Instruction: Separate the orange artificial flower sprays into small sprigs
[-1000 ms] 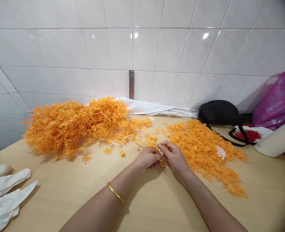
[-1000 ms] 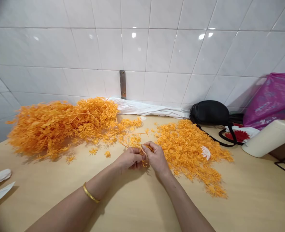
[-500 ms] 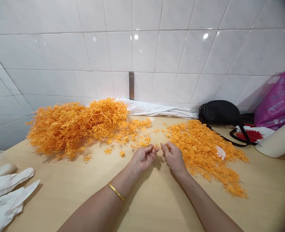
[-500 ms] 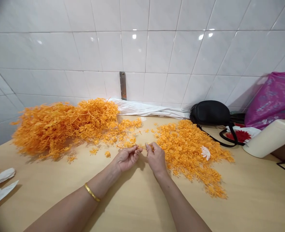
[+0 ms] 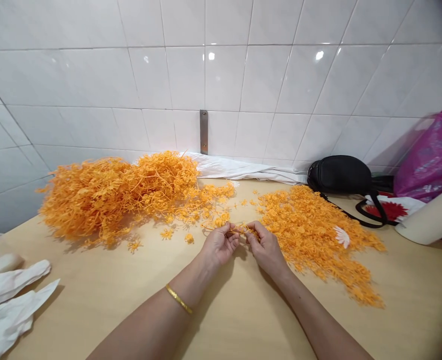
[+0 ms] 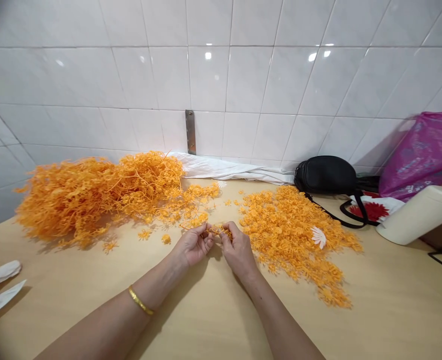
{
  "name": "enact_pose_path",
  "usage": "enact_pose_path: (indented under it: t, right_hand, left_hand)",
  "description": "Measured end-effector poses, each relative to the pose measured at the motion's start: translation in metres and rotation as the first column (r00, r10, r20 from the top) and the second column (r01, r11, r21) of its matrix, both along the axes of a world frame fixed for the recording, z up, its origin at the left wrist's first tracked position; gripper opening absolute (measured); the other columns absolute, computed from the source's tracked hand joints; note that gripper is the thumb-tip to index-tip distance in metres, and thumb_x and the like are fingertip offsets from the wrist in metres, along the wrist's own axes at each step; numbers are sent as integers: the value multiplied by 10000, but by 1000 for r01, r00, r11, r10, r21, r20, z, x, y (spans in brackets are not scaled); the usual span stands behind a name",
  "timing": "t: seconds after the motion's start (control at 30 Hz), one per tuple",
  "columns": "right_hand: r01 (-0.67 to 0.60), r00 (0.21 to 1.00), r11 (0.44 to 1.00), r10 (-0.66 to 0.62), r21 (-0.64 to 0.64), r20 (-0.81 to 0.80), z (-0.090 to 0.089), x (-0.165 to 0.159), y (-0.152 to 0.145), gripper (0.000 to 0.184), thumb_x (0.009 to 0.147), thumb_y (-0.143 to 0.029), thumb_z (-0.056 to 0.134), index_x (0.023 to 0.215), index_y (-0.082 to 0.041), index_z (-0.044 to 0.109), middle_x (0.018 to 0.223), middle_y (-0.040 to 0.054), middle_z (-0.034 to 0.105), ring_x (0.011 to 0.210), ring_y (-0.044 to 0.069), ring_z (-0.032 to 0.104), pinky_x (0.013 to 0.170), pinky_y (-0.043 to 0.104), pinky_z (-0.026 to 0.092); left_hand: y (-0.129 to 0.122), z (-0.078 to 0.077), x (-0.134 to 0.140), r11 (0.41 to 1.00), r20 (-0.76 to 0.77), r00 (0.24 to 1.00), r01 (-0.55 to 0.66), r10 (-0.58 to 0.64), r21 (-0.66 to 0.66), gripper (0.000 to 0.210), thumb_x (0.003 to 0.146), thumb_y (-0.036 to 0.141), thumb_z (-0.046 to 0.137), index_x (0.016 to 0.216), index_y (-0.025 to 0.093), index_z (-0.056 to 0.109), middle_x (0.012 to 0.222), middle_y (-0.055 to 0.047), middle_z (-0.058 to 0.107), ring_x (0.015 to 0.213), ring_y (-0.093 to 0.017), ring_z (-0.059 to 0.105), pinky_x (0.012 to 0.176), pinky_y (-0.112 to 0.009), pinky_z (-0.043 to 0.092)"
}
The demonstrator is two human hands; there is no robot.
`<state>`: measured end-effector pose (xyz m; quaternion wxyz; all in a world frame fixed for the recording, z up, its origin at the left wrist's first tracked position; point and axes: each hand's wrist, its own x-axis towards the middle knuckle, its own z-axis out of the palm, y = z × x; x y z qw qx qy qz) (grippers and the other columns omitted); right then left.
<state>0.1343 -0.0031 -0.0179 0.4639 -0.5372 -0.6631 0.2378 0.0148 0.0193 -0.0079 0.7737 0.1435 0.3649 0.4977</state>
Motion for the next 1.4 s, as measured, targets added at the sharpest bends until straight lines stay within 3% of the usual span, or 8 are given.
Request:
enact_pose_path:
  t: [0.23, 0.4, 0.47, 0.6, 0.77, 1.0, 1.33, 1.4]
  right_hand:
    - [-38, 997, 999, 37, -18, -61, 1, -6, -3, 177, 775, -340, 439, 674, -198, 472, 521, -36, 483, 421, 88, 387, 424, 206, 292]
    - [-109, 991, 993, 104, -50, -90, 2, -5, -3, 225, 794, -367, 411, 660, -194, 465, 535, -29, 481, 449, 94, 397, 444, 210, 297]
    - [-109, 994, 994, 108, -26, -27, 1, -4, -2, 226, 803, -356, 399, 654, -195, 454, 528, -30, 468, 460, 100, 399, 460, 215, 297]
    - [48, 978, 990, -74, 136, 196, 0, -7, 0, 210, 815, -301, 366, 638, -200, 420, 527, -23, 449, 480, 112, 388, 489, 229, 275]
    - [266, 913, 935, -322, 235, 249, 1, -14, 4, 220, 827, -291, 336, 640, -200, 409, 538, -9, 453, 466, 118, 365, 479, 238, 247]
    - [330, 874, 892, -412, 308, 259, 2, -14, 8, 239, 836, -298, 332, 629, -196, 393, 513, -20, 435, 455, 118, 363, 473, 230, 240]
    - [317, 780, 870, -466, 379, 417, -1, -6, 14, 268, 844, -308, 327, 627, -181, 417, 547, -1, 457, 487, 114, 386, 481, 218, 234]
    - [397, 747, 840, -529, 369, 403, 3, 7, 17, 267, 838, -298, 332, 621, -178, 431, 515, -6, 435, 462, 112, 354, 473, 224, 216]
  left_hand:
    - [1, 2, 1, 999, 9, 999, -43, 43, -4, 203, 832, 185, 326, 654, 151, 419, 488, 1, 481, 395, -74, 488, 420, -171, 414]
    - [-3, 4, 3, 999, -91, 996, 0, 4, 53, 215, 811, 171, 313, 602, 174, 365, 378, 48, 342, 343, -83, 408, 383, -182, 342]
    - [-4, 4, 4, 999, -91, 996, 20, -17, 36, 221, 809, 173, 306, 594, 177, 356, 356, 61, 283, 334, -82, 384, 374, -178, 314]
    - [-3, 4, 8, 997, -31, 996, 82, -82, -7, 223, 803, 158, 306, 582, 175, 329, 351, 80, 201, 290, -52, 275, 336, -160, 170]
    - [-1, 11, 16, 995, -20, 997, 73, -72, 62, 215, 803, 162, 320, 589, 173, 325, 365, 89, 168, 285, -34, 193, 343, -177, 87]
    - [-3, 18, 20, 994, -40, 998, 42, -39, 96, 190, 793, 157, 320, 604, 176, 331, 366, 91, 163, 292, -37, 164, 352, -191, 72]
    - [-8, 21, 28, 995, -15, 999, -43, 45, 94, 175, 782, 153, 319, 609, 174, 339, 349, 95, 180, 284, -31, 148, 356, -192, 55]
    - [-13, 21, 27, 998, -21, 999, -27, 28, 63, 188, 793, 168, 308, 607, 175, 333, 350, 94, 180, 281, -29, 141, 356, -191, 52]
